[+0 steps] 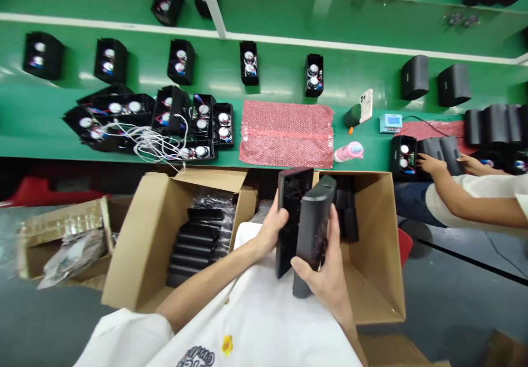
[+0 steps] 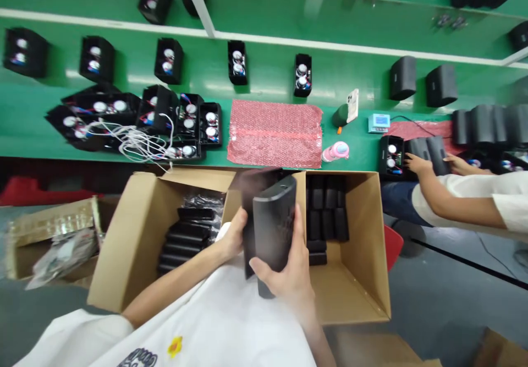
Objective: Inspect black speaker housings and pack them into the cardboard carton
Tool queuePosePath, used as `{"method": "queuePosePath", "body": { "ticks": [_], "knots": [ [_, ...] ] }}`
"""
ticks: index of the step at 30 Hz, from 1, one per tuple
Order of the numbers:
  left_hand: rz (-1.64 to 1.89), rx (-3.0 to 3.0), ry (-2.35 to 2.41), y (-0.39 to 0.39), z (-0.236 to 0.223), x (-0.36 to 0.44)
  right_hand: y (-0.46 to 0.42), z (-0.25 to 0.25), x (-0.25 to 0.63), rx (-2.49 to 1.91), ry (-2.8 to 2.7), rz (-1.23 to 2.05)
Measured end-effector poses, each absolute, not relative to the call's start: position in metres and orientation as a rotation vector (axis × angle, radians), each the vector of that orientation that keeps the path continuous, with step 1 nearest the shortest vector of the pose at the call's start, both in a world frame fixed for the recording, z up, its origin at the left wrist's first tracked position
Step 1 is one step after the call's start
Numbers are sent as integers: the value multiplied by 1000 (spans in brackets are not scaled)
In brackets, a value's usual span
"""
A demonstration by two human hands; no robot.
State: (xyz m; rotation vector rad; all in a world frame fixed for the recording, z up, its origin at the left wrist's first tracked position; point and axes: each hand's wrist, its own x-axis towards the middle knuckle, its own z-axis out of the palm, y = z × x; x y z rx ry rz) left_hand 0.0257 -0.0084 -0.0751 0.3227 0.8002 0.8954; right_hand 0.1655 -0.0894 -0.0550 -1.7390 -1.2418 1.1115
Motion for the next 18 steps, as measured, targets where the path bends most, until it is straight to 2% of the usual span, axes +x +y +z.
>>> {"method": "queuePosePath", "body": {
  "ticks": [4, 11, 14, 18],
  "knots": [
    [924, 605, 826, -8, -81, 32, -86, -76, 161, -1793, -1321, 1046],
    [833, 619, 955, -11, -93, 37, -75, -88, 164, -1777, -1395, 966],
    [785, 710, 959, -9, -110, 44, -76, -97, 178, -1764, -1308, 1115],
    [687, 751, 980, -5, -141, 64, -92, -132, 201, -1442, -954, 1403]
  ]
}}
